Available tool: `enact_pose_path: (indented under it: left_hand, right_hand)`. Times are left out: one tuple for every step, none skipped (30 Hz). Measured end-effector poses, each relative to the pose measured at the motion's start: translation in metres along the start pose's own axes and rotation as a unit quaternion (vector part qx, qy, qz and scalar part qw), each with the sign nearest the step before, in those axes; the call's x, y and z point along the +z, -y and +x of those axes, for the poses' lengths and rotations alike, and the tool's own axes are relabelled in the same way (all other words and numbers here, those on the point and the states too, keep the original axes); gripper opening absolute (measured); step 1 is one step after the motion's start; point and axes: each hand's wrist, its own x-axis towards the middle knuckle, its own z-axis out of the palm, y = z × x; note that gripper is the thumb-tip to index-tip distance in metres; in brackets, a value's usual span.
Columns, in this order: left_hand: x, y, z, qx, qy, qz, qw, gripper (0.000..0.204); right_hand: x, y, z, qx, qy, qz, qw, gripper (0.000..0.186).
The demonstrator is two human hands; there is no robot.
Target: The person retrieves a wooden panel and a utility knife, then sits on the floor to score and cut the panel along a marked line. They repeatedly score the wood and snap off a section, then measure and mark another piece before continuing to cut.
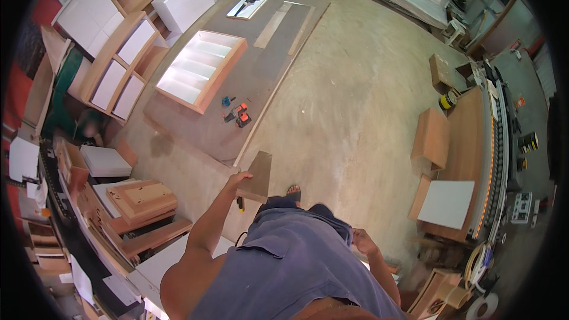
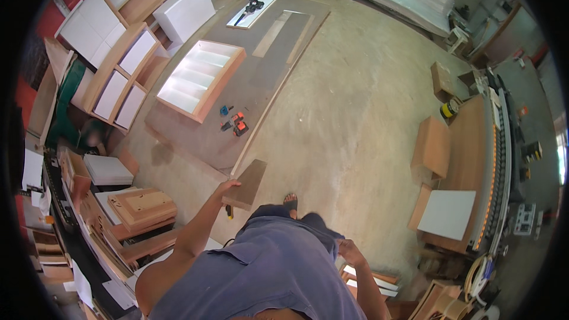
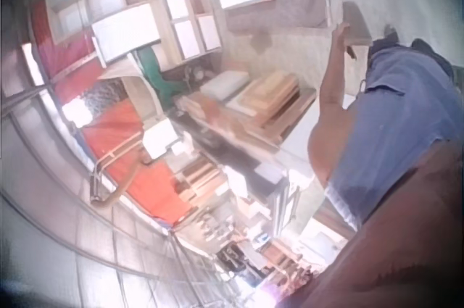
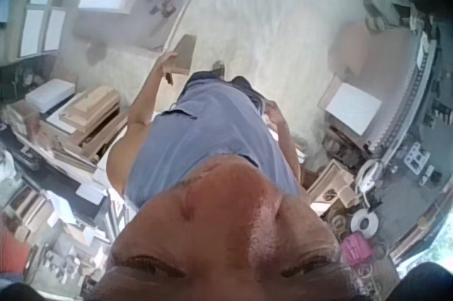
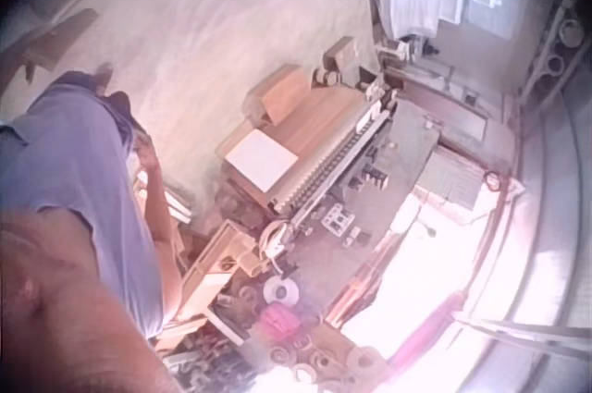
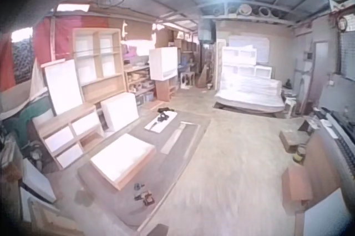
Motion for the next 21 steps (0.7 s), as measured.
enact_pose_path:
  left_hand:
    - [0.002, -0.025, 0.017, -0.002, 0.007, -0.03, 1.0, 0.04]
    - [0.016, -0.051, 0.039, -0.005, 0.033, -0.059, 0.998, 0.041]
    - [0.034, -0.076, 0.058, -0.018, 0.078, -0.093, 0.992, 0.04]
    - [0.045, -0.103, 0.078, -0.02, 0.07, -0.104, 0.992, 0.039]
    - [0.055, -0.129, 0.099, -0.024, 0.061, -0.114, 0.991, 0.038]
    - [0.065, -0.156, 0.121, -0.028, 0.052, -0.125, 0.99, 0.038]
    - [0.067, -0.177, 0.147, -0.024, 0.061, -0.12, 0.991, 0.038]
    - [0.073, -0.206, 0.169, -0.013, 0.073, -0.112, 0.991, 0.038]
    - [0.078, -0.235, 0.191, -0.002, 0.084, -0.104, 0.991, 0.038]
    - [0.084, -0.261, 0.215, 0.004, 0.044, -0.079, 0.996, 0.039]
    - [0.095, -0.288, 0.238, 0.008, 0.006, -0.054, 0.999, 0.04]
    - [0.104, -0.315, 0.261, 0.012, -0.033, -0.029, 0.999, 0.041]
    - [0.111, -0.34, 0.283, 0.02, -0.033, -0.032, 0.999, 0.04]
    - [0.112, -0.367, 0.307, 0.032, -0.035, -0.034, 0.998, 0.039]
    - [0.116, -0.396, 0.327, 0.038, -0.036, -0.03, 0.998, 0.037]
    - [0.125, -0.43, 0.342, 0.054, -0.061, -0.008, 0.997, 0.038]
    - [0.139, -0.458, 0.353, 0.062, -0.085, 0.012, 0.994, 0.038]
    - [0.152, -0.487, 0.366, 0.069, -0.108, 0.033, 0.991, 0.038]
    - [0.173, -0.522, 0.374, 0.077, -0.113, 0.027, 0.99, 0.04]
    - [0.192, -0.563, 0.386, 0.091, -0.119, 0.019, 0.989, 0.042]
    - [0.196, -0.595, 0.406, 0.11, -0.114, 0.015, 0.987, 0.042]
  right_hand:
    - [0.014, 0.068, 0.01, 0.03, 0.014, 0.129, 0.991, 0.037]
    - [0.016, 0.119, 0.017, 0.056, 0.008, 0.252, 0.966, 0.044]
    - [-0.014, 0.128, 0.034, 0.026, 0.039, 0.301, 0.952, 0.058]
    - [-0.036, 0.148, 0.056, 0.025, 0.022, 0.268, 0.963, 0.056]
    - [-0.058, 0.168, 0.078, 0.023, 0.004, 0.234, 0.972, 0.054]
    - [-0.079, 0.186, 0.103, 0.023, -0.012, 0.201, 0.979, 0.053]
    - [-0.084, 0.227, 0.125, 0.033, -0.023, 0.168, 0.985, 0.041]
    - [-0.102, 0.253, 0.154, 0.031, -0.007, 0.094, 0.995, 0.036]
    - [-0.126, 0.274, 0.188, 0.028, 0.009, 0.02, 0.999, 0.032]
    - [-0.152, 0.293, 0.226, 0.028, 0.025, -0.055, 0.998, 0.027]
    - [-0.177, 0.319, 0.257, 0.047, 0.021, -0.128, 0.99, 0.019]
    - [-0.197, 0.343, 0.292, 0.004, -0.052, -0.071, 0.996, 0.019]
    - [-0.216, 0.374, 0.331, -0.038, -0.118, -0.018, 0.992, 0.019]
    - [-0.233, 0.408, 0.371, -0.083, -0.181, 0.038, 0.979, 0.019]
    - [-0.249, 0.435, 0.407, -0.077, -0.164, -0.013, 0.983, 0.018]
    - [-0.264, 0.46, 0.441, -0.069, -0.149, -0.063, 0.984, 0.018]
    - [-0.273, 0.483, 0.459, -0.053, -0.135, -0.114, 0.983, 0.018]
    - [-0.278, 0.502, 0.475, -0.011, -0.138, -0.132, 0.981, 0.019]
    - [-0.281, 0.527, 0.491, 0.03, -0.143, -0.155, 0.977, 0.021]
    - [-0.288, 0.555, 0.508, 0.066, -0.147, -0.179, 0.97, 0.023]
    - [-0.302, 0.573, 0.526, 0.052, -0.147, -0.198, 0.968, 0.025]
